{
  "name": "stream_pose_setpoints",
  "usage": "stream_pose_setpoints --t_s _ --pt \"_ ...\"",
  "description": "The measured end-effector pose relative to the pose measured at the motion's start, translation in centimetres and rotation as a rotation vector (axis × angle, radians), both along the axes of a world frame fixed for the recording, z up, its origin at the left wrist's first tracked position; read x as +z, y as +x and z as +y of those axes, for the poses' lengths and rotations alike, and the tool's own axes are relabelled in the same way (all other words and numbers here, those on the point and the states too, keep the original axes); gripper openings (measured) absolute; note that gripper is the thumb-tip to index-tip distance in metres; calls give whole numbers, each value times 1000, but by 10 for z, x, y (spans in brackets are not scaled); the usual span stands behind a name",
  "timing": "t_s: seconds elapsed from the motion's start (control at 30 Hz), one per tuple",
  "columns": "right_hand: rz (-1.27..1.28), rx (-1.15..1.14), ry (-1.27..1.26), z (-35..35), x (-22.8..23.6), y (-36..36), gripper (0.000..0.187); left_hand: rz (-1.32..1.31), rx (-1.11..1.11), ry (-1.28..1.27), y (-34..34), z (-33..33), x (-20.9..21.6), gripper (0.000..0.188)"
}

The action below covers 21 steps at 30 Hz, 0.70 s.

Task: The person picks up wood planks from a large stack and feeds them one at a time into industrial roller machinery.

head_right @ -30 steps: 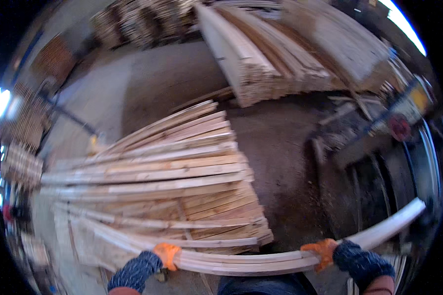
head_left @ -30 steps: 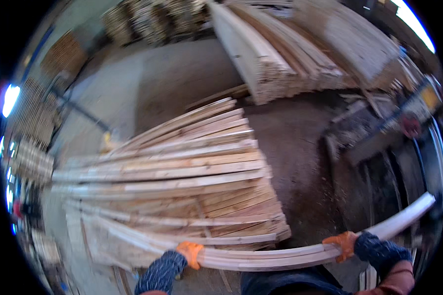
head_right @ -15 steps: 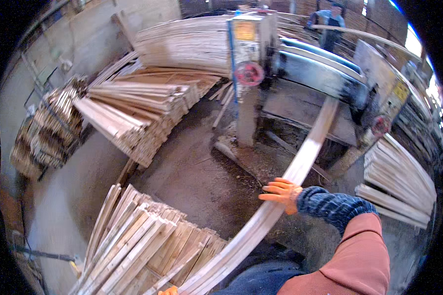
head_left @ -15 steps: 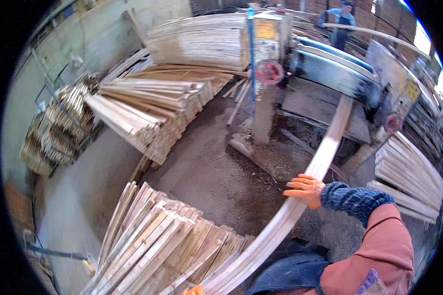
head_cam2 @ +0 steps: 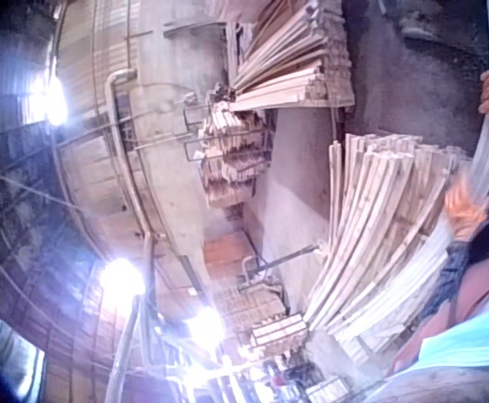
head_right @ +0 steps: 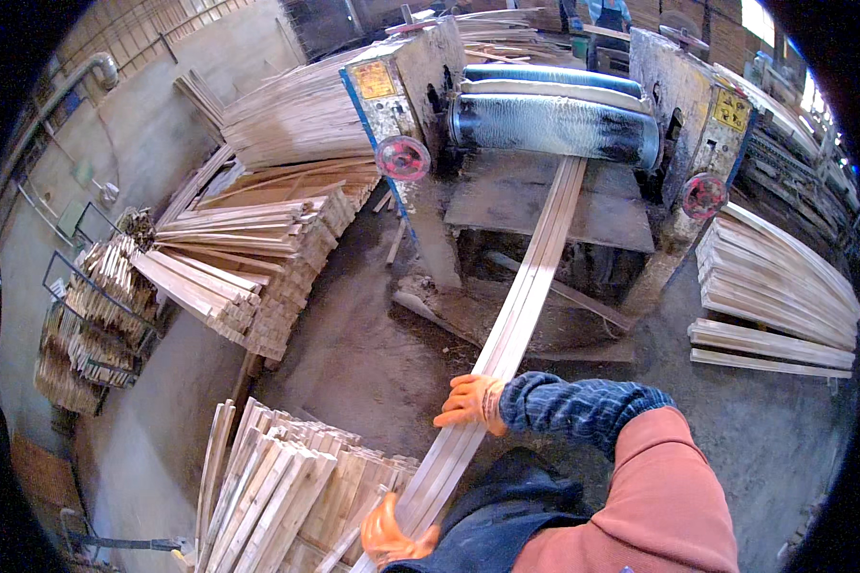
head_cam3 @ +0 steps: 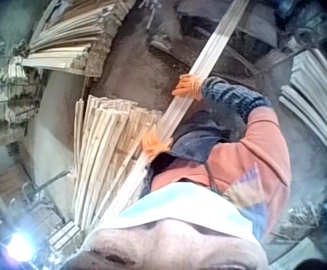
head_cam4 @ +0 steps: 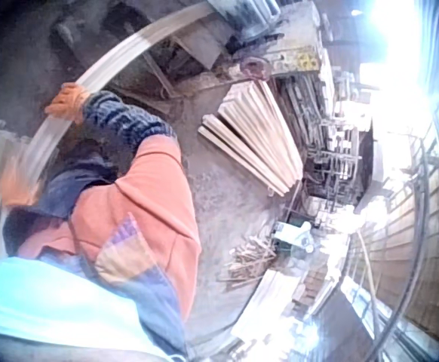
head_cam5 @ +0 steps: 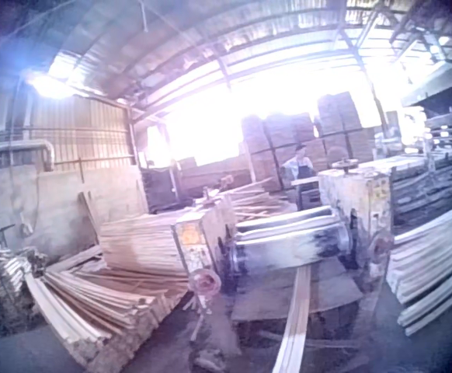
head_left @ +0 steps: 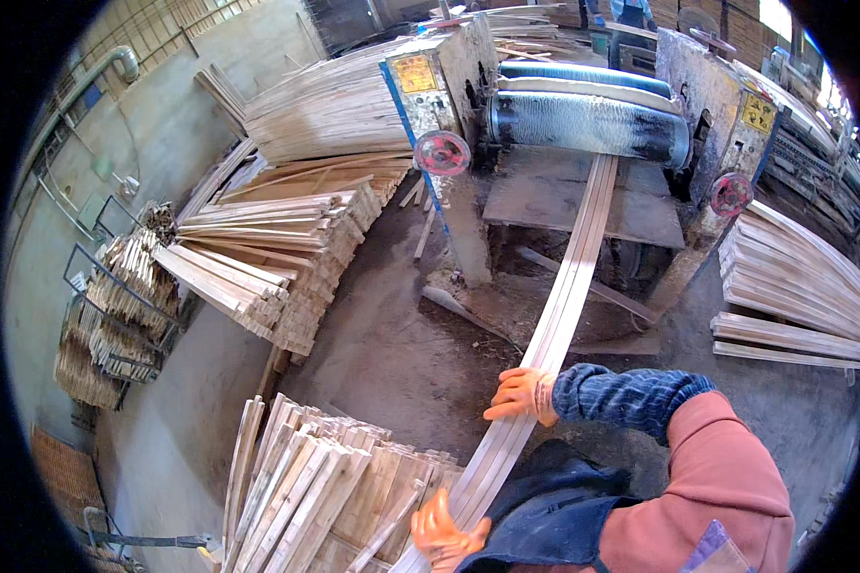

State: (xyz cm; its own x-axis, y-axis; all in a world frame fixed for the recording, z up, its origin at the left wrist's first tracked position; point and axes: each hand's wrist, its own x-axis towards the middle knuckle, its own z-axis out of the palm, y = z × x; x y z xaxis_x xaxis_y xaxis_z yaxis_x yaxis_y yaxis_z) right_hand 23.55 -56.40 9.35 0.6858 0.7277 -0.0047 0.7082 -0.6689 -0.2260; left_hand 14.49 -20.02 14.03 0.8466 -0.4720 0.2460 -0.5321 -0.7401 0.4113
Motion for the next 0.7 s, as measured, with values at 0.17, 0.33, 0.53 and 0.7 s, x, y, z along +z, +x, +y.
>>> stream_pose_setpoints --t_s 0.17,0.33,0.53,0.7 --pt "36 -46 -48 -61 6 22 114 -164 191 420 -79 125 -41 82" --pt "-122 -373 -2 -114 17 34 105 383 566 672 -101 196 14 98" --pt "-110 -482 31 -65 5 43 108 98 560 706 -60 175 -37 88" --pt "-125 29 127 52 -12 9 116 192 518 764 -41 85 -24 72"
